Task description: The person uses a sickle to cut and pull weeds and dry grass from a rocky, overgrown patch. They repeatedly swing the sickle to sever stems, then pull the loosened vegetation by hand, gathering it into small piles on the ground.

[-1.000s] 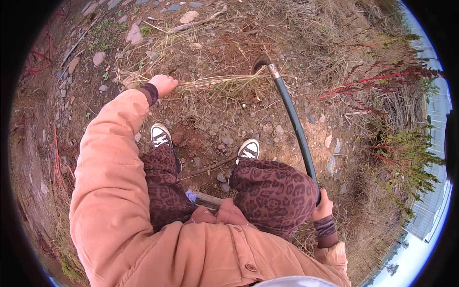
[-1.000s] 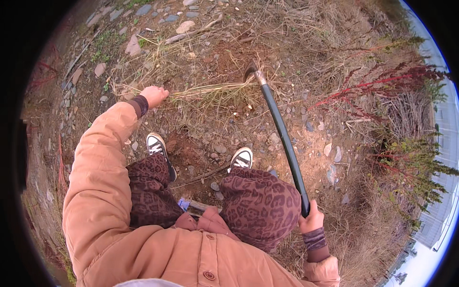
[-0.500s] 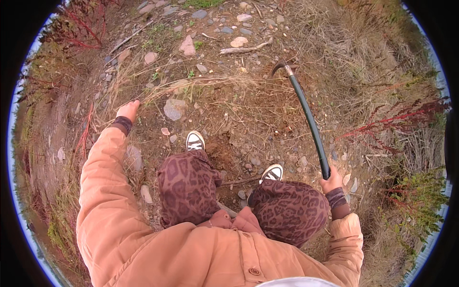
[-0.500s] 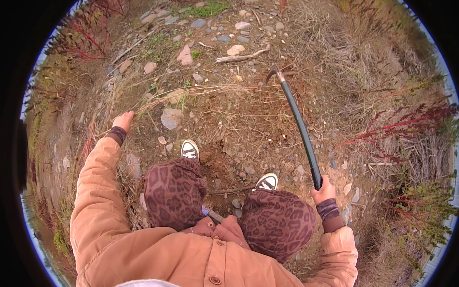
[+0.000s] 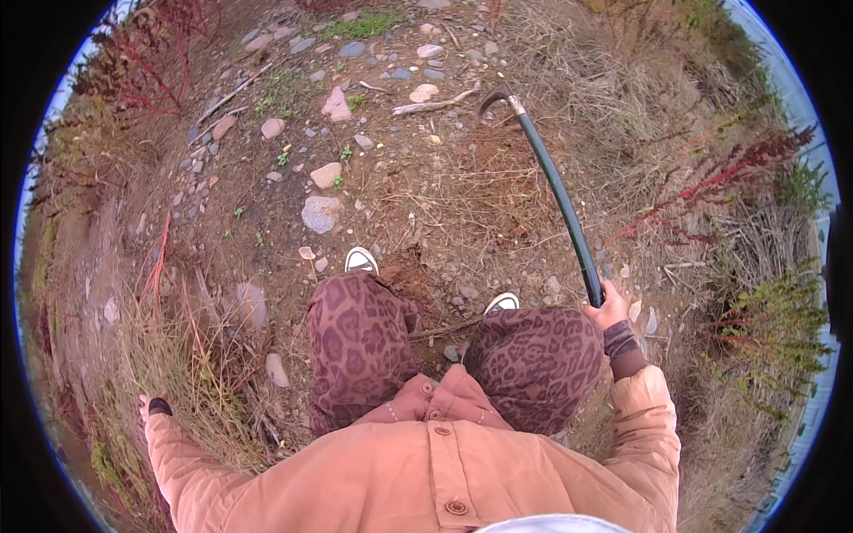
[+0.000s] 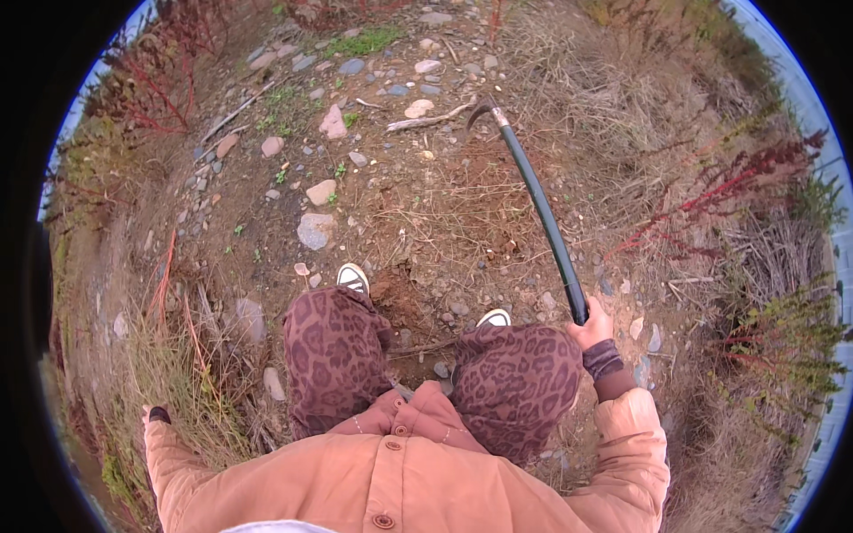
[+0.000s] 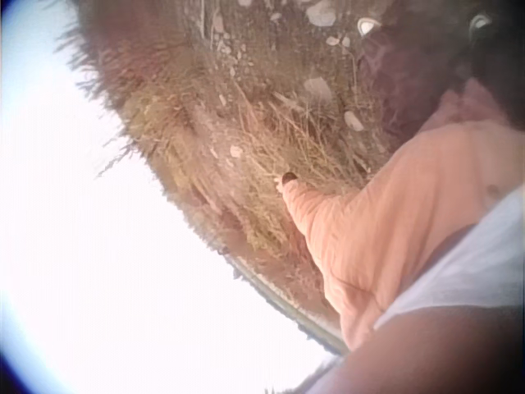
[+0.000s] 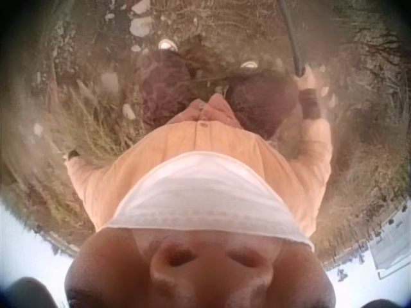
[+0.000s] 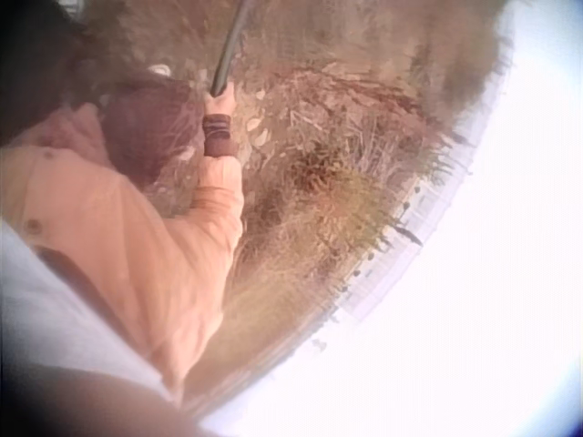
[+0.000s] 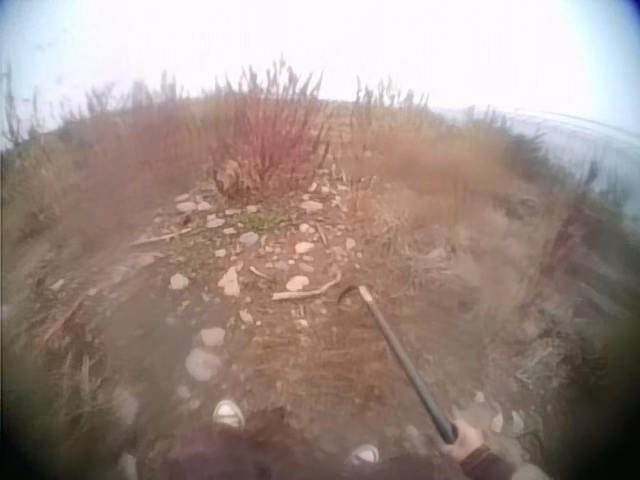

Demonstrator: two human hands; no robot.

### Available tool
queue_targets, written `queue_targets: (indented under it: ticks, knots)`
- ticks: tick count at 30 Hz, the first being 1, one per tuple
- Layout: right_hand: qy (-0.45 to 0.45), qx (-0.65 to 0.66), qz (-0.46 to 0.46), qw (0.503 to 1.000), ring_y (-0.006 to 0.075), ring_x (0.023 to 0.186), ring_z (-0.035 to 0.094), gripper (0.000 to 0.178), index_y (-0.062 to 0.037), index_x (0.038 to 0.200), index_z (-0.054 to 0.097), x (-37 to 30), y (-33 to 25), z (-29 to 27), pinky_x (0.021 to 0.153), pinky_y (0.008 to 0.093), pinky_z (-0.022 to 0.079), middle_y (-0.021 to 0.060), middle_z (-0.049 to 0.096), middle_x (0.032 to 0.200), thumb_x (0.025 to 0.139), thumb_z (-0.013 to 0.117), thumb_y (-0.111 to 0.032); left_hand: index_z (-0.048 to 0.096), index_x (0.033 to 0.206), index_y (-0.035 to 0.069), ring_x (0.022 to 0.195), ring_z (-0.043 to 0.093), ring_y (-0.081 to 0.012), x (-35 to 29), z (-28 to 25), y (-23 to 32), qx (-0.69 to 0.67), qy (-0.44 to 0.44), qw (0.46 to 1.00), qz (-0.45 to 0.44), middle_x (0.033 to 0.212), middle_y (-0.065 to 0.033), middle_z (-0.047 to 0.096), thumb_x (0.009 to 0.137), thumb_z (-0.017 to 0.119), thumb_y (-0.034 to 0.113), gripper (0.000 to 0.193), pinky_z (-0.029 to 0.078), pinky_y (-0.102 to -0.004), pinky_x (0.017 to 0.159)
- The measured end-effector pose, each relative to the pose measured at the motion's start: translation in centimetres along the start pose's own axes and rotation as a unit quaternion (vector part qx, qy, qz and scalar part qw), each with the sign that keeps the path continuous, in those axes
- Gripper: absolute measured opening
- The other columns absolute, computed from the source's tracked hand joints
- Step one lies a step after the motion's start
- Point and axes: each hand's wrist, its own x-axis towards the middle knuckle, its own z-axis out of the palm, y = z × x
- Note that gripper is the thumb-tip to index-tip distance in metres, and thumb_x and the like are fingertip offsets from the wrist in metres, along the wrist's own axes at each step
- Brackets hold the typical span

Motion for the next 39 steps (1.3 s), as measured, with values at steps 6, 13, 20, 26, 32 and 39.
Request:
queue_targets:
  ticks: [6,13,20,26,32,39]
  knots:
    - [0.111,0.017,0.086,0.99,0.0373,0.067,0.057,0.029,-0.0073,0.09,0.048,-11.7,3.0,1.7,0.057,0.0396,0.045,0.0194,0.055,0.066,0.067,0.063,-0.017,0.026,0.133,0.03,0.117,0.035,-0.031,-6.6,-1.5,14.6,-0.032,0.093,0.899,0.427,0.127,-0.019,0.033,0.049,0.076,0.022,0.097,0.029,-0.0381,0.098]
    - [0.113,0.094,0.249,0.957,0.027,0.059,0.057,0.03,-0.0052,0.086,0.054,-23.2,4.3,5.8,0.057,0.034,0.045,0.0139,0.054,0.062,0.06,0.065,-0.013,0.04,0.125,0.016,0.113,0.039,-0.0326,-30.5,-14.6,31.4,-0.229,0.071,0.526,0.816,0.12,-0.0172,0.042,0.052,0.072,0.007,0.08,0.033,-0.0379,0.096]
    - [0.143,0.224,0.444,0.856,0.0138,0.057,0.049,0.031,-0.0017,0.085,0.057,-30.1,5.4,8.9,0.057,0.0282,0.043,0.0033,0.05,0.062,0.056,0.064,-0.006,0.053,0.062,0.005,0.093,0.052,-0.0286,-54.4,-24.8,31.5,-0.282,-0.033,0.351,0.892,0.102,-0.01,0.056,0.065,0.07,0.017,0.021,0.04,-0.0376,0.08]
    - [0.286,0.421,0.436,0.742,0.0149,0.034,0.044,0.027,-0.0021,0.086,0.049,-24.1,6.1,6.5,0.031,0.0288,0.034,0.0049,0.046,0.05,0.061,0.056,0.005,0.058,0.073,0.006,0.094,0.052,-0.0275,-67.7,-28.2,28.5,-0.354,0.047,0.16,0.92,0.098,-0.0099,0.056,0.069,0.067,0.014,0.012,0.04,-0.0372,0.082]
    - [0.305,0.482,0.392,0.722,0.0146,0.031,0.041,0.02,-0.0032,0.074,0.041,-14.6,6.8,2.0,0.027,0.03,0.033,0.0042,0.043,0.047,0.063,0.056,0.004,0.062,0.076,0.008,0.092,0.051,-0.0257,-76.5,-28.4,25.2,-0.419,0.013,0.097,0.903,0.094,-0.0092,0.056,0.07,0.065,0.013,0.009,0.04,-0.0358,0.08]
    - [0.227,0.338,0.367,0.836,0.0205,0.043,0.052,0.028,-0.0045,0.087,0.051,-11.2,6.2,2.9,0.043,0.0346,0.042,0.0083,0.053,0.056,0.062,0.061,-0.009,0.06,0.078,0.01,0.102,0.046,-0.0239,-82.7,-29.6,22.3,-0.414,0.106,0.013,0.904,0.099,-0.0066,0.051,0.068,0.064,0.008,0.011,0.025,-0.0468,0.098]
